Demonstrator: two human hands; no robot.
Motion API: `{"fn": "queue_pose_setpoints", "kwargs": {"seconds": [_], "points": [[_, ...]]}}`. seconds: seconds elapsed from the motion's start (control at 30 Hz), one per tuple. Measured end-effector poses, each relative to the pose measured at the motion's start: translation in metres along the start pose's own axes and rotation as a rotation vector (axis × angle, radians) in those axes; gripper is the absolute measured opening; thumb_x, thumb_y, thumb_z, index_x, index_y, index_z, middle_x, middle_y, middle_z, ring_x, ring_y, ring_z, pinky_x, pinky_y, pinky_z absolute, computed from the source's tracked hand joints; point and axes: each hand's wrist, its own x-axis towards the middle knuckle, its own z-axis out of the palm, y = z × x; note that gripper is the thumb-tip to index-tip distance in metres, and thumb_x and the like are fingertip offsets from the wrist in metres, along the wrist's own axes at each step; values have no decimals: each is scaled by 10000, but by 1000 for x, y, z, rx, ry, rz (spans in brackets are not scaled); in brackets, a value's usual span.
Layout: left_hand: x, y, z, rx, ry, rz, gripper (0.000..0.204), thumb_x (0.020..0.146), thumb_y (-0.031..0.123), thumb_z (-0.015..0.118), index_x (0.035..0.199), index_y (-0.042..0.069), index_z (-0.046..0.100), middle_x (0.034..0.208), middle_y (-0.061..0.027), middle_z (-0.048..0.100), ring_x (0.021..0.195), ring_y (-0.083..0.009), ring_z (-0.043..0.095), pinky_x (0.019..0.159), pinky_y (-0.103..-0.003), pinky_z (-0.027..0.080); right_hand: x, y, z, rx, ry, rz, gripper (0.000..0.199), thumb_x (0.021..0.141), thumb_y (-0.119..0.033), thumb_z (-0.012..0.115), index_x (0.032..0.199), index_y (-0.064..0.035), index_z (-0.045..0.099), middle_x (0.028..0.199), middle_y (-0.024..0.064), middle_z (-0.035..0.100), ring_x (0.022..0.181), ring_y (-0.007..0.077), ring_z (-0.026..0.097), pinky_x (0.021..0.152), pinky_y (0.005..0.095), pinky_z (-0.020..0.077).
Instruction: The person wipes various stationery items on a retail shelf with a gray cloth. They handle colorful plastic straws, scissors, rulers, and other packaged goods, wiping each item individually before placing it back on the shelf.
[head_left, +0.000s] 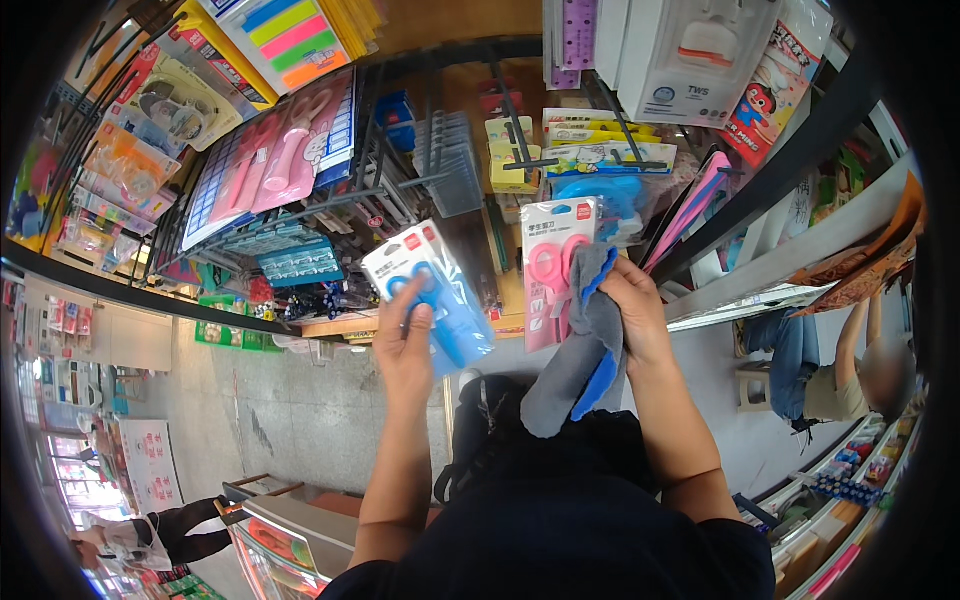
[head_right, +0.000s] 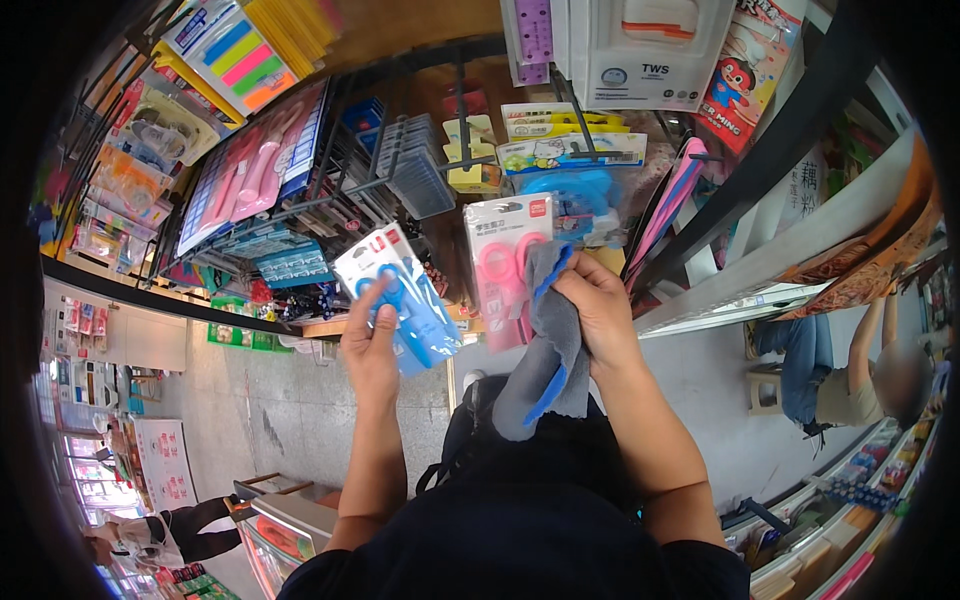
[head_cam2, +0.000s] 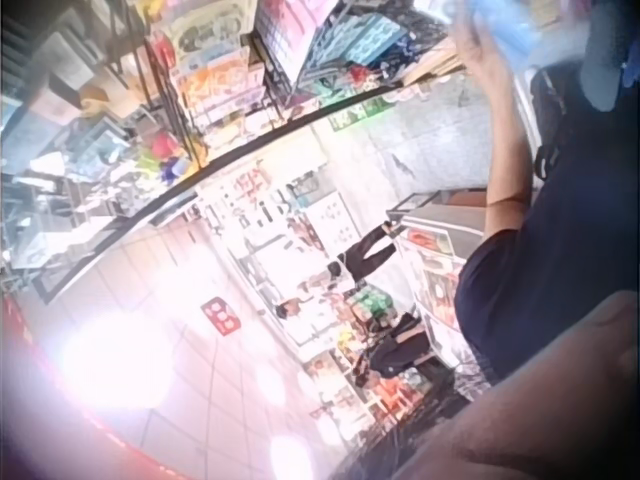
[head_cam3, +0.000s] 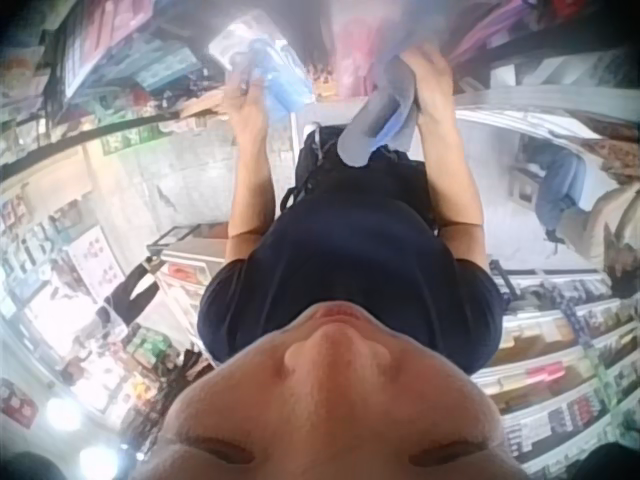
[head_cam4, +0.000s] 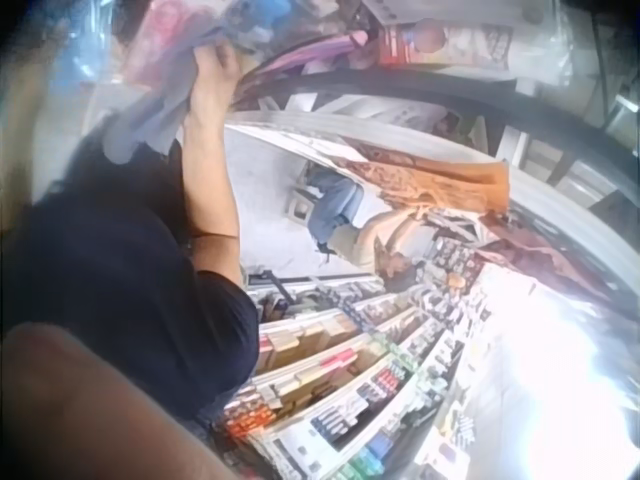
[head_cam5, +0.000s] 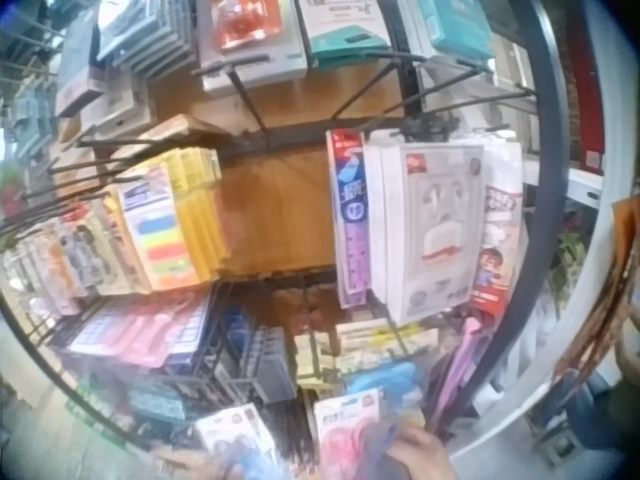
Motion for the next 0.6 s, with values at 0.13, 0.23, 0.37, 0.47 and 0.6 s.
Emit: {"fn": "queue_pose_setpoints", "kwargs": {"seconds": [0.13, 0.23, 0.37, 0.47, 0.6], "points": [[-5, 24, 22, -105, -88, -138, 284, 938, 119, 630, 1198, 8, 657, 1252, -100, 574, 1078, -150, 553, 914, -261, 442, 3, 3, 9, -32, -72, 67, 69, 906, -92, 626, 948, -38, 632, 845, 6, 651, 713, 63, 600, 651, 212, 490], [-7, 32, 37, -235, -172, -80, 259, 939, 114, 630, 1162, -14, 656, 1177, -78, 566, 1042, -152, 566, 897, -276, 453, 4, 8, 16, -97, -113, 75, 55, 901, -74, 615, 941, -40, 628, 850, 3, 649, 726, 63, 598, 668, 213, 488], [-4, 46, 51, -190, -242, 28, 201, 952, 100, 601, 1088, -38, 653, 1194, -114, 547, 1031, -184, 577, 893, -287, 453, 4, 21, 14, -346, -196, -140, 94, 860, -52, 641, 949, -25, 625, 958, 48, 641, 827, 121, 614, 723, 239, 485], [-4, 45, 52, -47, -284, 37, 199, 951, 91, 587, 1090, -39, 647, 1187, -144, 538, 1046, -219, 572, 905, -312, 448, -1, 24, 20, -932, -119, -788, 180, 779, -51, 700, 946, -37, 635, 1173, 117, 577, 927, 253, 624, 760, 298, 505], [-10, 43, 56, 70, -390, 111, 210, 896, 77, 611, 1082, -17, 636, 1179, -210, 529, 1026, -310, 574, 893, -364, 464, -13, 20, 38, -1080, -140, -957, 209, 732, -65, 728, 932, -63, 669, 1192, 110, 561, 789, 257, 642, 667, 343, 532]]}}
